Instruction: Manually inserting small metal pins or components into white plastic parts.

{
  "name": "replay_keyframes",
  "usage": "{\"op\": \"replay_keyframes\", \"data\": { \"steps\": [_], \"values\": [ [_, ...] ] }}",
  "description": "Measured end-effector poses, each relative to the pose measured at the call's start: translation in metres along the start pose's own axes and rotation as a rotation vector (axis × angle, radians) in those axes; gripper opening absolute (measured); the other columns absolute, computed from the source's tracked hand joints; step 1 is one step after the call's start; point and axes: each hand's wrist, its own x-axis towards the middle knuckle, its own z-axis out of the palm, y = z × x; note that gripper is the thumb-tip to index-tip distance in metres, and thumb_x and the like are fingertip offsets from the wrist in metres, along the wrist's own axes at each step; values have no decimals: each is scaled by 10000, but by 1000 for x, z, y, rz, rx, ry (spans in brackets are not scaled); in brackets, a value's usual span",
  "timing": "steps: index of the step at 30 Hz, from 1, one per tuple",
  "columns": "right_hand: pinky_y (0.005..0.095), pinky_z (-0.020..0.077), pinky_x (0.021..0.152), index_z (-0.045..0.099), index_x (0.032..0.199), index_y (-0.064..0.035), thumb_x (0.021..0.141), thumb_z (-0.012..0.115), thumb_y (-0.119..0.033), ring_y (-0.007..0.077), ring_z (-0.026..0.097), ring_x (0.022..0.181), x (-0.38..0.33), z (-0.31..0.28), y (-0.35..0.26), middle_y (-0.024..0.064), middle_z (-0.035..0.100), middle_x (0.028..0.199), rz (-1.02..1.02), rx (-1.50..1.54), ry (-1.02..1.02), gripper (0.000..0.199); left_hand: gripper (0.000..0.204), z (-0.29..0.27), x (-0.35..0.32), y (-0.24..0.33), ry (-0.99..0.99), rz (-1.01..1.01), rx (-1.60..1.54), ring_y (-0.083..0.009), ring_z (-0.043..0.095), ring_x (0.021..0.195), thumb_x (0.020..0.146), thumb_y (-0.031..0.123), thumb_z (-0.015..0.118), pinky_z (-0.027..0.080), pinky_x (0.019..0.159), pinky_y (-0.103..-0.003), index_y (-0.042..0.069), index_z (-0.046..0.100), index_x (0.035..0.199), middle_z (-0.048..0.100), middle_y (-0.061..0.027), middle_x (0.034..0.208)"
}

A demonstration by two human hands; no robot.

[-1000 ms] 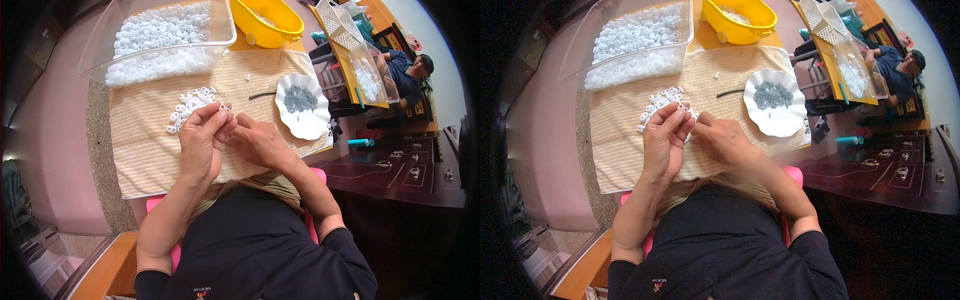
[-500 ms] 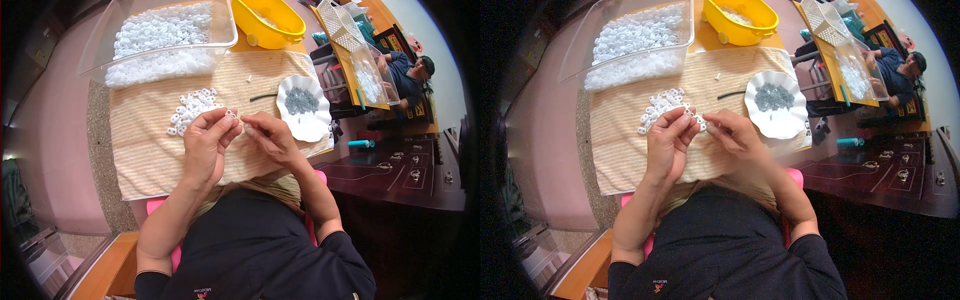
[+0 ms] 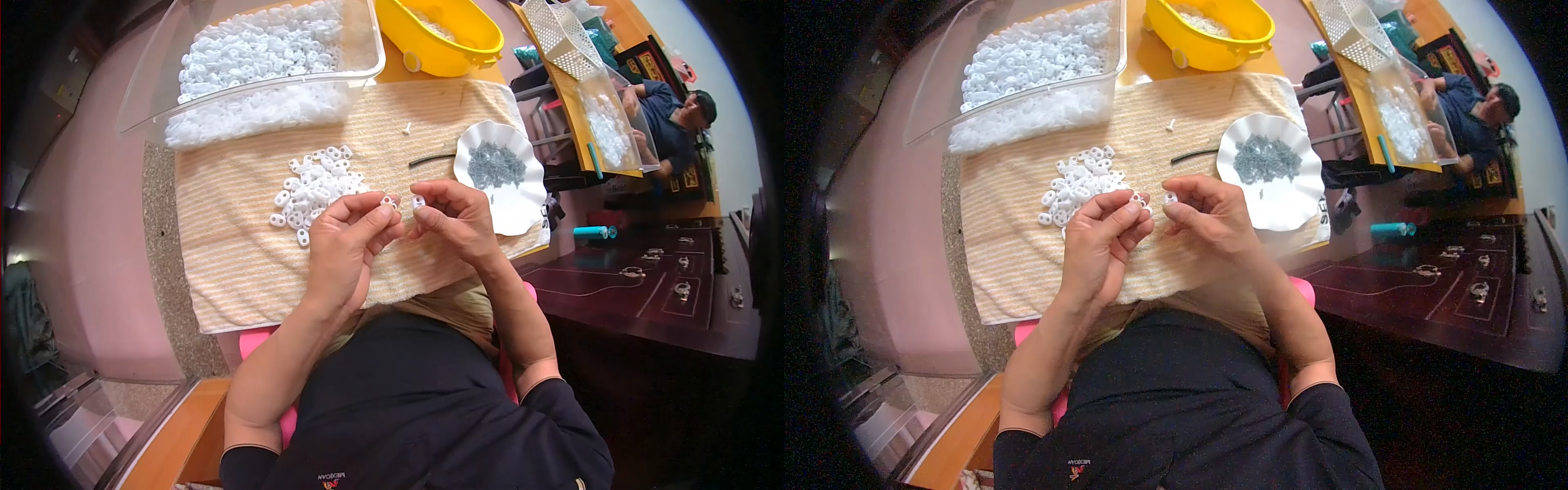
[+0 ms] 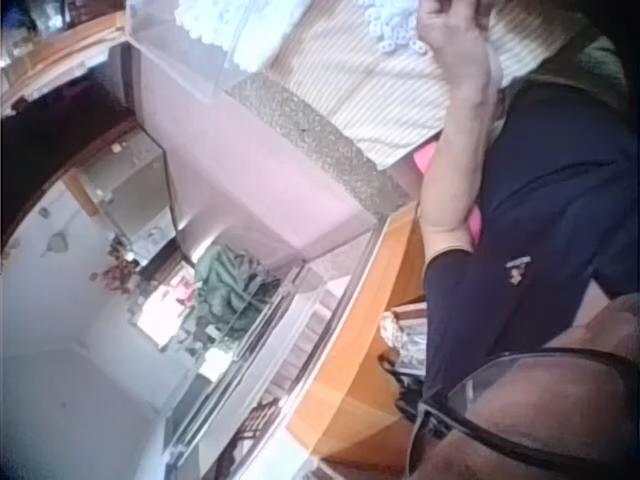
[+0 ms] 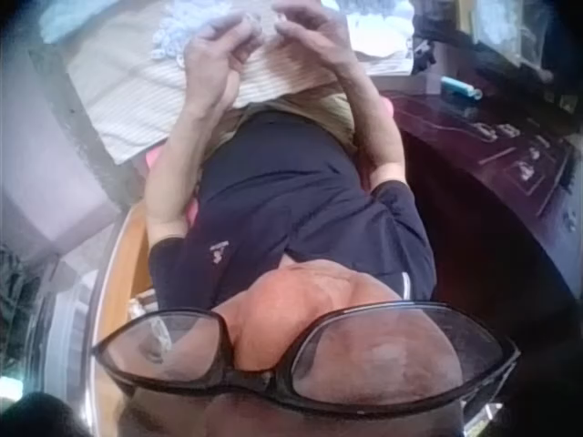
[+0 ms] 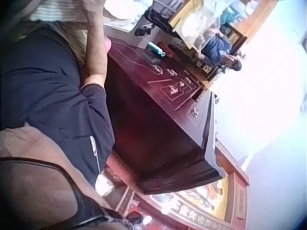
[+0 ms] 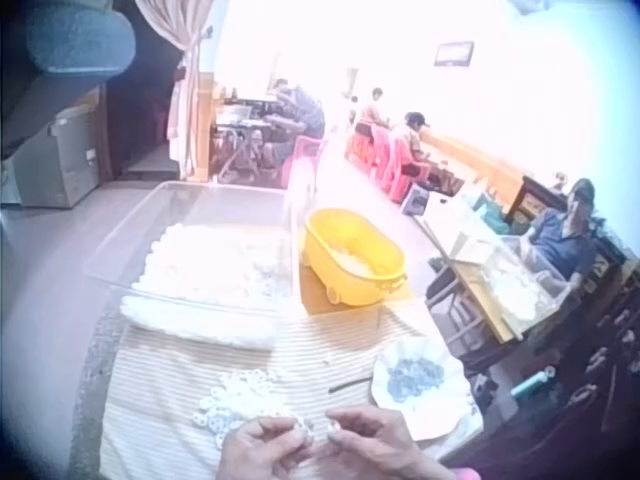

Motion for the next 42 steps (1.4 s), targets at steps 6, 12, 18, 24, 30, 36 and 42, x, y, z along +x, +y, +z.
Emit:
{"op": "replay_keyframes", "data": {
  "steps": [6,12,18,24,30,36,42],
  "values": [
    [270,563,684,569,1163,43,871,623,8,127,639,768,0,-1,2,54,609,887,8,0,-1,299,190,-1,0,-2,-4,-37,23,-160,639,815,857,5,636,559,760,-271,-44,572,1029,642,-141,980],
    [238,538,714,586,1158,36,863,631,18,100,615,778,-2,-2,-1,47,618,919,14,32,-1,300,162,-1,1,-4,-3,-47,26,-173,658,787,864,-7,621,581,723,-275,-34,578,1017,655,-163,974],
    [217,514,709,589,1164,37,855,640,24,94,610,803,-2,-1,-3,45,623,928,44,26,-12,313,166,0,0,-3,-3,-73,34,-144,646,804,864,2,627,561,750,-267,-34,586,1021,657,-121,961],
    [214,511,721,583,1180,42,854,644,22,91,610,830,-2,-2,1,52,634,952,29,62,-9,332,162,0,0,-3,-16,-80,24,-143,648,809,867,0,624,562,747,-263,-33,589,1021,660,-118,956],
    [221,514,758,576,1199,43,868,630,15,98,614,866,-3,-2,1,59,638,980,61,67,-21,337,162,0,1,-3,-7,-81,30,-147,652,809,867,2,626,562,751,-263,-33,590,1021,660,-118,950],
    [229,520,778,585,1185,49,895,609,-21,111,618,895,-3,2,-3,66,621,1025,28,19,-16,299,156,-1,0,-4,-1,-81,32,-151,654,811,867,-1,624,563,752,-265,-32,590,1016,659,-117,945],
    [232,526,776,584,1184,51,898,604,-18,117,622,895,-2,-2,3,75,621,1035,-30,-25,-46,295,152,1,0,-4,-6,-77,28,-157,657,805,867,-5,622,565,750,-267,-31,589,1013,660,-118,928]
  ]
}}
